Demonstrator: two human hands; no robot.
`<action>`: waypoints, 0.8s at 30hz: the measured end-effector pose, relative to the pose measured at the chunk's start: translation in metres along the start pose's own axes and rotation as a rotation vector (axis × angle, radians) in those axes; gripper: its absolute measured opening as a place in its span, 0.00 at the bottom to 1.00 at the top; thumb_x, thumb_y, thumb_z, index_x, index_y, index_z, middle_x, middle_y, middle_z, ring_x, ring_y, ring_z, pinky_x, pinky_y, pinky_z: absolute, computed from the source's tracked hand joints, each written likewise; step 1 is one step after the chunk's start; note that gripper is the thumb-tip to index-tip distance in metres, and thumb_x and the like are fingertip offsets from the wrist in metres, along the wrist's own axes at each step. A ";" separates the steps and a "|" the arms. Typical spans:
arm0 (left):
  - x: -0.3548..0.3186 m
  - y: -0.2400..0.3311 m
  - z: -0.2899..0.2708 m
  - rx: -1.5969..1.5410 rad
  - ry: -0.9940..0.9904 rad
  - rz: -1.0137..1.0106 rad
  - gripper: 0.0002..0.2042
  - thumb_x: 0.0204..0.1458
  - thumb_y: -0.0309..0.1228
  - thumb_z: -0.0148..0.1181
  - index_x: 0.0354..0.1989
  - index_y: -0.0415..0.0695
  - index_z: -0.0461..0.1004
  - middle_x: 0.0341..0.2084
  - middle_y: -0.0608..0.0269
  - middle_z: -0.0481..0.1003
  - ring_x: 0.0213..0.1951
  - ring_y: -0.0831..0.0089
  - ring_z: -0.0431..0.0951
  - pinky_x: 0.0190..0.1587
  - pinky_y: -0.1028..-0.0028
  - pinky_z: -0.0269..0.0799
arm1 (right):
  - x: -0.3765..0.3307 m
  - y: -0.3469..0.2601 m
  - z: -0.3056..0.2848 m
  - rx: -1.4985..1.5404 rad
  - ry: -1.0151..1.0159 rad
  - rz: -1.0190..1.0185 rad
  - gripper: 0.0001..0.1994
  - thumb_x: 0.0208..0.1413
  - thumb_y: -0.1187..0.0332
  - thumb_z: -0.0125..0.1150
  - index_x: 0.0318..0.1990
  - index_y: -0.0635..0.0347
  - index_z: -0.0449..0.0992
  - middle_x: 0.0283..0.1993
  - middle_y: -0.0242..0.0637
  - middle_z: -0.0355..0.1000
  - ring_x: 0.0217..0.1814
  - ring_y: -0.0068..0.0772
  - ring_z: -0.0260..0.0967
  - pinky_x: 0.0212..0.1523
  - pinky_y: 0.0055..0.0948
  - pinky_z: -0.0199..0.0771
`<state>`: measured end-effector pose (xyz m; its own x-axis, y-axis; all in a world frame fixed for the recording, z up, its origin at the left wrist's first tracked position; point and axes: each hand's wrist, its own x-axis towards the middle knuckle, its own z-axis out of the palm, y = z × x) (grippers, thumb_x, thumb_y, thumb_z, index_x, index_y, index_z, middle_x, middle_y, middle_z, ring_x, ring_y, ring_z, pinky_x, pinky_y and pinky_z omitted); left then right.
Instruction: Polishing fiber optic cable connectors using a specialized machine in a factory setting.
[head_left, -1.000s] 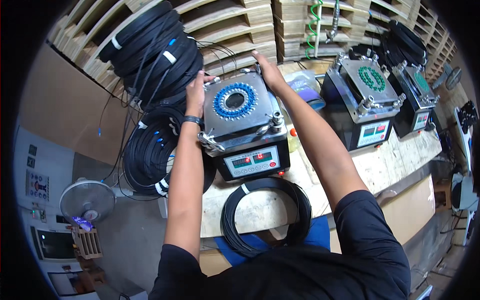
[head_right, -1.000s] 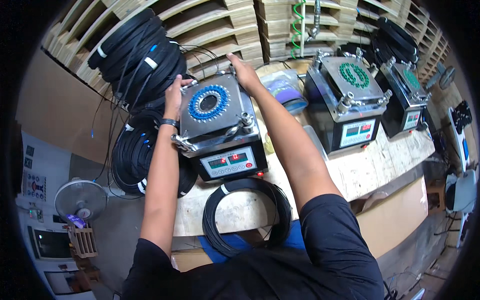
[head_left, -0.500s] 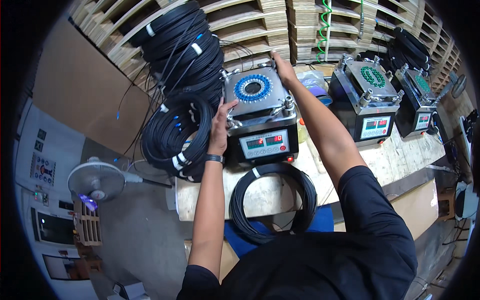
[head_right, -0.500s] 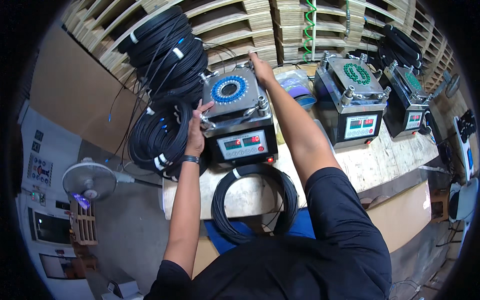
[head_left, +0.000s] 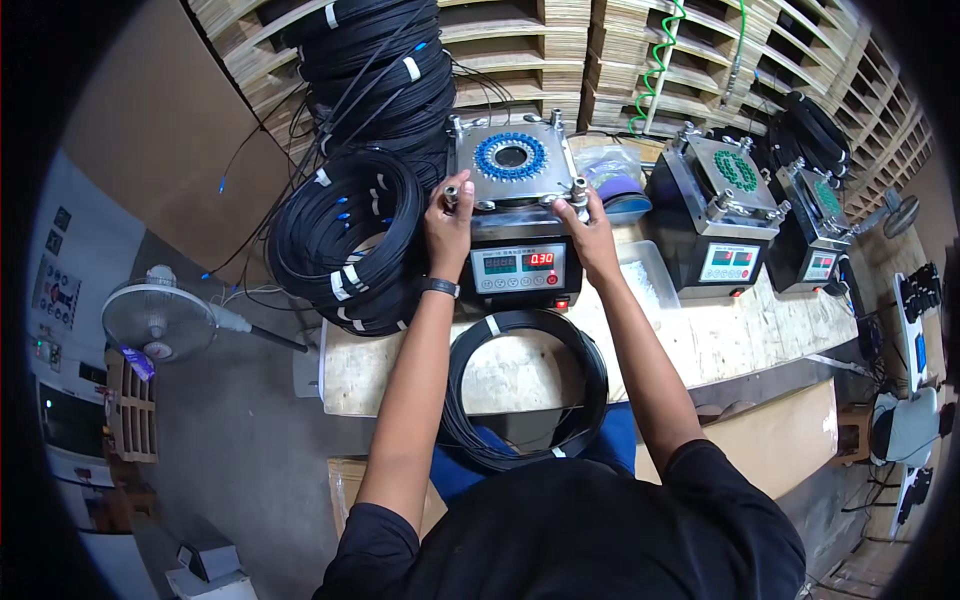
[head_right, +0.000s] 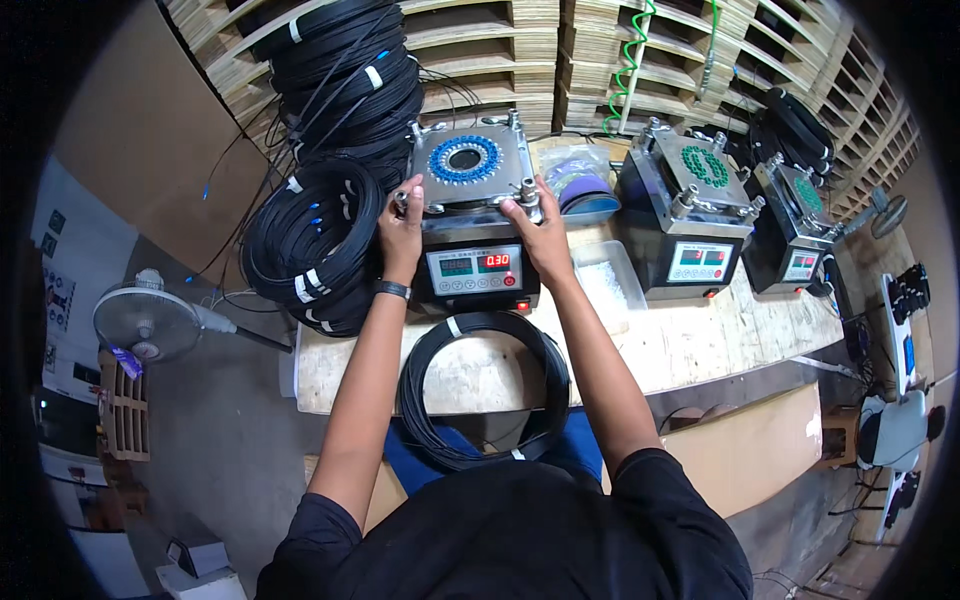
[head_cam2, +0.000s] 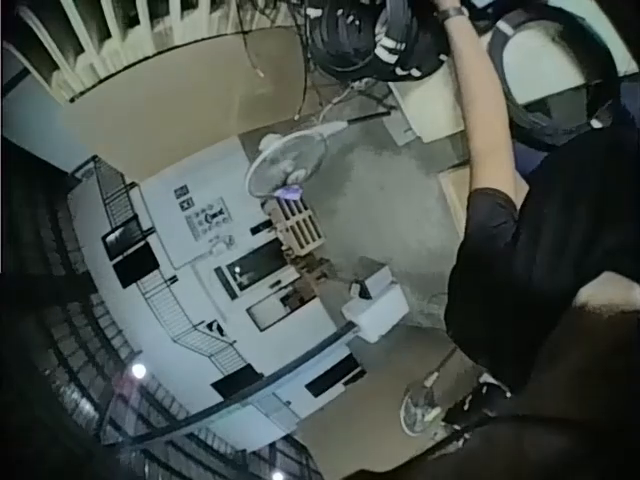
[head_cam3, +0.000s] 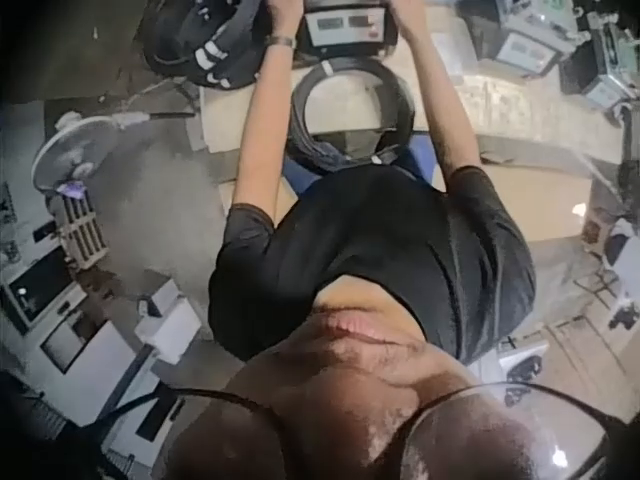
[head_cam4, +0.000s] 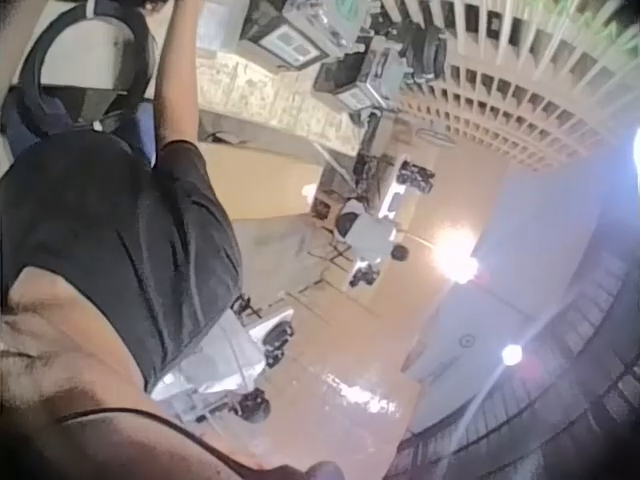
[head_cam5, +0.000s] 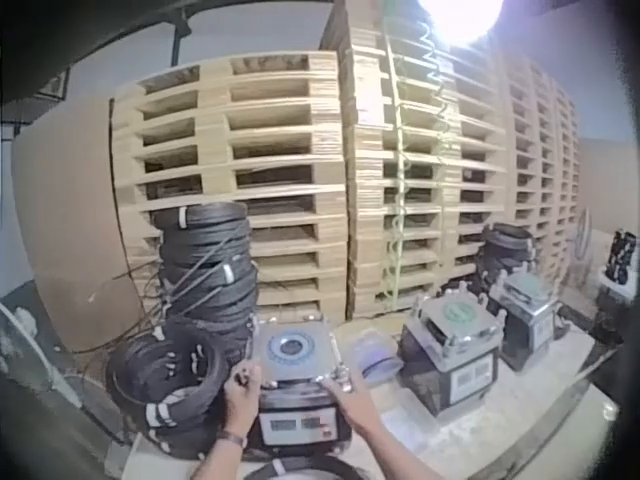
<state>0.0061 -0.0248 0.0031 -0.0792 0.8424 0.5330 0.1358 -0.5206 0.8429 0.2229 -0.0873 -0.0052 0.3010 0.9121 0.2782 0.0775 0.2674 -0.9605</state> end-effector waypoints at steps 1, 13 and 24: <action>-0.001 -0.002 -0.004 0.007 0.009 0.005 0.21 0.62 0.44 0.60 0.53 0.37 0.76 0.51 0.51 0.77 0.52 0.64 0.77 0.56 0.70 0.70 | -0.003 -0.004 -0.002 0.042 -0.068 0.149 0.38 0.55 0.52 0.70 0.66 0.68 0.64 0.72 0.54 0.57 0.75 0.43 0.54 0.72 0.35 0.51; -0.200 -0.075 -0.101 0.843 -0.287 -0.346 0.18 0.64 0.41 0.51 0.37 0.35 0.76 0.40 0.37 0.75 0.40 0.40 0.75 0.45 0.50 0.71 | -0.167 0.078 -0.035 -0.667 -0.016 0.114 0.17 0.59 0.57 0.64 0.43 0.65 0.77 0.41 0.51 0.76 0.46 0.53 0.73 0.48 0.44 0.73; -0.211 -0.067 -0.107 0.374 -0.252 -0.647 0.18 0.64 0.39 0.58 0.27 0.36 0.73 0.18 0.68 0.67 0.25 0.80 0.61 0.30 0.74 0.62 | -0.174 0.077 -0.045 -0.602 -0.112 0.150 0.16 0.64 0.57 0.58 0.43 0.61 0.80 0.40 0.51 0.77 0.43 0.54 0.76 0.44 0.42 0.74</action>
<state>-0.0922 -0.1825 -0.1576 -0.0360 0.9915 -0.1249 0.4663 0.1272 0.8754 0.2189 -0.2398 -0.1283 0.2511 0.9619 0.1078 0.5730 -0.0580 -0.8175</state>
